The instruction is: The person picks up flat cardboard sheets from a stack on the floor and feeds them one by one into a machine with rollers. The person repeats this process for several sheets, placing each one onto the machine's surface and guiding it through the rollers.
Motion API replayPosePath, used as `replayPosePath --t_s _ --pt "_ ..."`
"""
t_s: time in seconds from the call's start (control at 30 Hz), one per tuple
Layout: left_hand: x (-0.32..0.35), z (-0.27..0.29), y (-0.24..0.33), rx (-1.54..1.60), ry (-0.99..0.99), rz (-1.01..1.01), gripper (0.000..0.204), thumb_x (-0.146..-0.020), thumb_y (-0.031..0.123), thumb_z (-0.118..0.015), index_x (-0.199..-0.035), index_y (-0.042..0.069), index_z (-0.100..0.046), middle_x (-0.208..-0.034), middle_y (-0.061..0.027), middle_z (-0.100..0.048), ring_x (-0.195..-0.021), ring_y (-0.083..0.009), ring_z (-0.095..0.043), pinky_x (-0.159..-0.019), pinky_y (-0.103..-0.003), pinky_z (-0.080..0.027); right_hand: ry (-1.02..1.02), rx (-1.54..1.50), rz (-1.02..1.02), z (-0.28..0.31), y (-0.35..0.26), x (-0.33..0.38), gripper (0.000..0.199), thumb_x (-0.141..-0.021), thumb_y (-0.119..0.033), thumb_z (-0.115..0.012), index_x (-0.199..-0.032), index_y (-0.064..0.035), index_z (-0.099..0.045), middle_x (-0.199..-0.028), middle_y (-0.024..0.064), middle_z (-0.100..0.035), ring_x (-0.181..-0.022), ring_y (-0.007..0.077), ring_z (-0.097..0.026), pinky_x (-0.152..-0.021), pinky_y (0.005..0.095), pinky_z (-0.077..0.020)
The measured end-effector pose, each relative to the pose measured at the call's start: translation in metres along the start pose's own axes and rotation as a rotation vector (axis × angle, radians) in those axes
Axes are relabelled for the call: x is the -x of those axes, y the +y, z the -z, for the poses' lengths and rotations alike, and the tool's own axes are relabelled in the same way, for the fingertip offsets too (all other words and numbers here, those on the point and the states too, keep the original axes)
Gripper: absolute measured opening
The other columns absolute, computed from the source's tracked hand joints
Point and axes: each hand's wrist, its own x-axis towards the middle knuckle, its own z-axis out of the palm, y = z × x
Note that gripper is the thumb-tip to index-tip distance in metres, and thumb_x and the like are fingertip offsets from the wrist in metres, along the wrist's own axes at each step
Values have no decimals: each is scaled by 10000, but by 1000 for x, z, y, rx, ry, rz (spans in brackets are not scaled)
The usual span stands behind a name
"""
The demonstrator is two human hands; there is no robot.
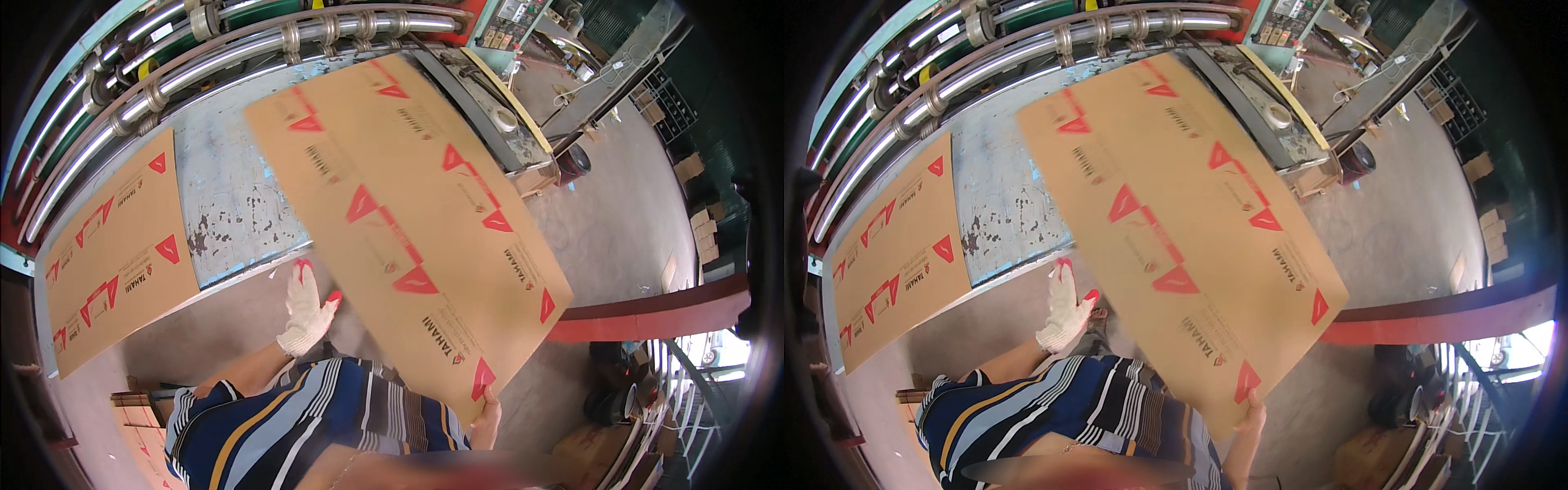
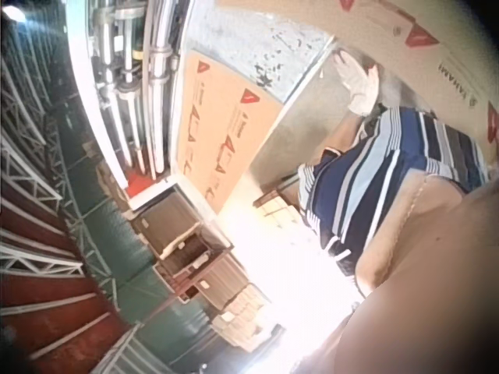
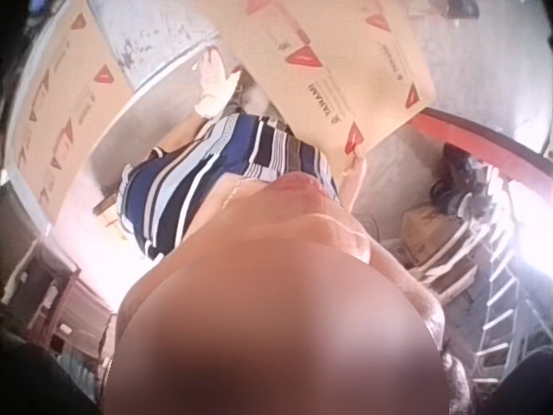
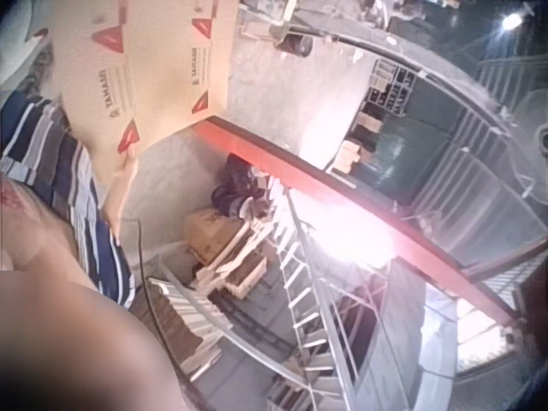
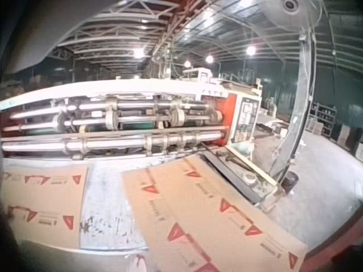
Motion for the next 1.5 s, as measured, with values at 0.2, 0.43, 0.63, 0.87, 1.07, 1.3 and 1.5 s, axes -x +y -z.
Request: replayPosePath --t_s 0.2,0.43,0.63,0.87,1.07,1.3,1.5 --pt "-31 -40 32 815 -673 319 616 -973 251 -538 -1411 -30 -207 -914 -169 -614 -688 -212 -646 -566 -318 -552 -219 -148 60 -47 20 -11 407 -1006 -276 -519 -1314 -9 -519 -1229 150 -622 -1088 329 -622 -925 487 -505" --pt "-108 -9 29 702 -565 234 453 -963 238 -507 -1269 -44 -330 -763 -137 -605 -546 -178 -621 -435 -307 -503 -227 -94 63 -134 46 -30 398 -1012 -281 -510 -1319 -28 -520 -1283 147 -600 -1164 324 -584 -983 479 -481" --pt "-302 19 -49 523 -374 79 349 -979 272 -502 -1235 36 -478 -873 -80 -632 -561 -144 -591 -424 -292 -467 -441 860 308 -305 81 -113 345 -1027 -276 -490 -1302 -70 -514 -1251 90 -586 -1105 329 -600 -931 500 -484" --pt "-417 68 -112 399 -94 189 428 -954 248 -568 -1309 42 -447 -861 -100 -638 -580 -212 -609 -490 -329 -497 -249 245 -47 -391 99 -148 225 -1030 -328 -466 -1103 -130 -547 -1225 120 -578 -1112 359 -603 -854 462 -496" --pt "-286 152 -219 -215 450 -91 741 -888 325 -628 -1503 72 -302 -1322 -214 -551 -1206 -377 -527 -986 -466 -442 -186 322 -169 -338 114 -154 234 -1027 -318 -470 -1079 -112 -567 -1120 117 -645 -1053 329 -639 -786 449 -534" --pt "-111 245 -284 -725 204 693 663 -901 501 -537 -1407 82 -445 -1395 -150 -502 -1320 -318 -430 -1007 -618 -340 -351 576 -352 -325 141 -156 300 -1019 -346 -486 -1134 -96 -605 -1119 121 -664 -1033 300 -654 -771 415 -557" --pt "-93 115 -160 -682 116 139 588 -937 466 -468 -1399 102 -474 -1430 -119 -492 -1348 -275 -417 -1094 -596 -213 -784 651 -389 -355 153 -139 347 -1001 -345 -535 -1204 -75 -614 -1109 117 -681 -1036 276 -660 -816 406 -556"
